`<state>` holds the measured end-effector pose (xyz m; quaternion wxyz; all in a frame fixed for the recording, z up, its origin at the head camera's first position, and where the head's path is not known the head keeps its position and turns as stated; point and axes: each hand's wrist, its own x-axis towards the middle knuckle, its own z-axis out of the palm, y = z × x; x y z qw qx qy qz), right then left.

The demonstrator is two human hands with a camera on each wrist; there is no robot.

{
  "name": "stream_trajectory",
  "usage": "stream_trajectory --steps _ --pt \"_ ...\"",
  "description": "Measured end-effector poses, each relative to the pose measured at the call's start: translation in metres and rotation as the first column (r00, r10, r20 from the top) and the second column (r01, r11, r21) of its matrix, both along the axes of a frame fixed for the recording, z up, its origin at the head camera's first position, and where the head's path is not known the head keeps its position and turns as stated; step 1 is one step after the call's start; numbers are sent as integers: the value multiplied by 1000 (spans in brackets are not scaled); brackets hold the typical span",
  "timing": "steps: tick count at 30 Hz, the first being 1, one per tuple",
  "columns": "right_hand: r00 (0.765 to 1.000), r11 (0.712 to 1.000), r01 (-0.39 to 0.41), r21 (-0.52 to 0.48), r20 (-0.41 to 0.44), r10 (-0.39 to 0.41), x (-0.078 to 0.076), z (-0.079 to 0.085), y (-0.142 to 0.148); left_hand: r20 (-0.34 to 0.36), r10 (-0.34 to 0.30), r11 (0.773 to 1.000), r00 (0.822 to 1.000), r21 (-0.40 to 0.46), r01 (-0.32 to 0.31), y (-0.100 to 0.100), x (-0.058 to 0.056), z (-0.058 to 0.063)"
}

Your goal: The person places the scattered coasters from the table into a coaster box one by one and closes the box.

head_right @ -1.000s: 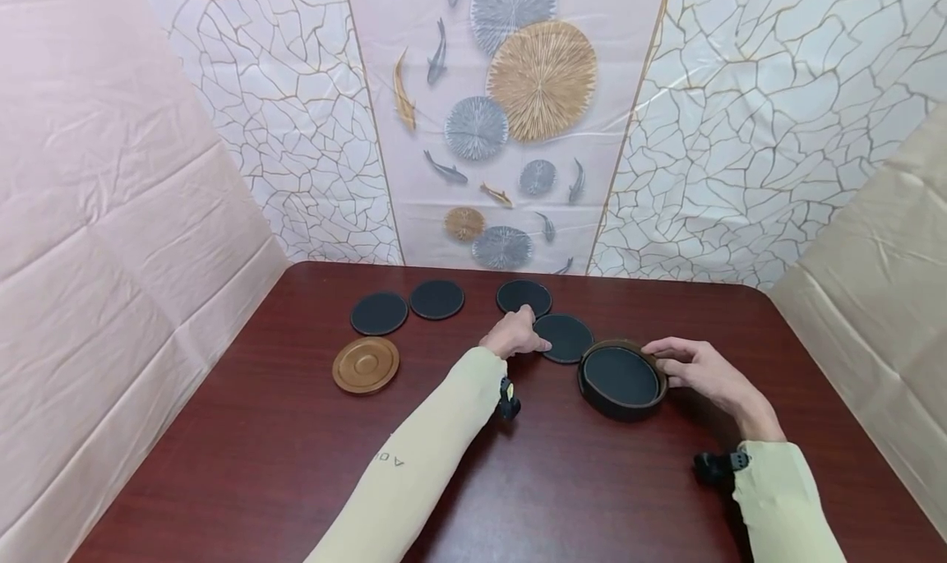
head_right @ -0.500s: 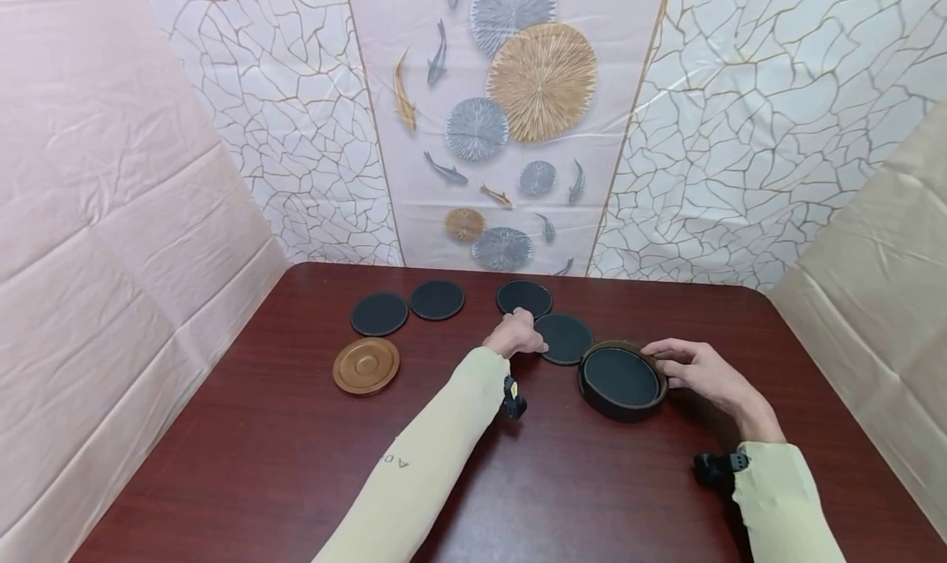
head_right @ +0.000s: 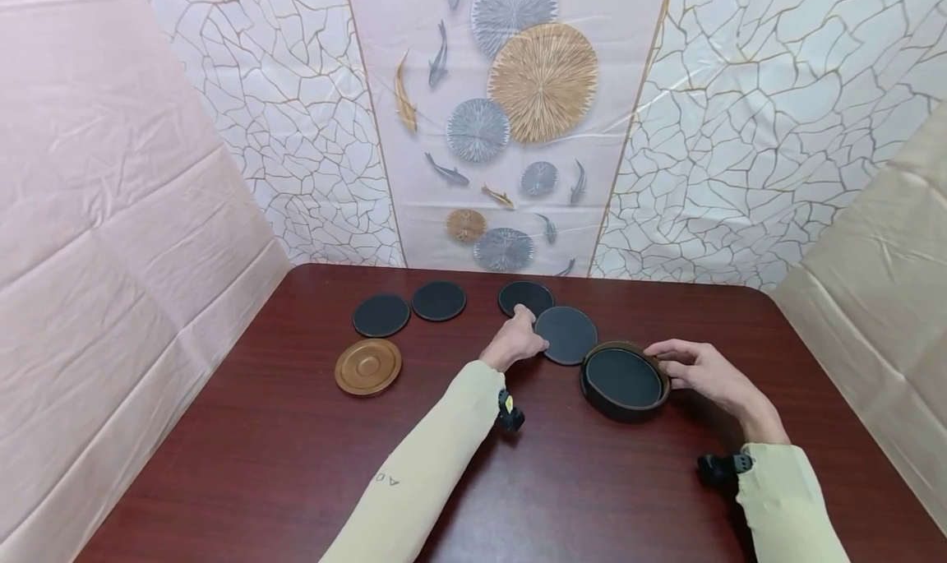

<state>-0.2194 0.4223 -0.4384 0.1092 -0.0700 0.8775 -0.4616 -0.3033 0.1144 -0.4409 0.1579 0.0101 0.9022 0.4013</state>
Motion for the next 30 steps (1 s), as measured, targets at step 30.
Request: stream_trajectory --steps 30 --pt "1000 1000 5 12 -2 -5 1 0 -1 38 178 828 983 534 -171 1 26 -18"
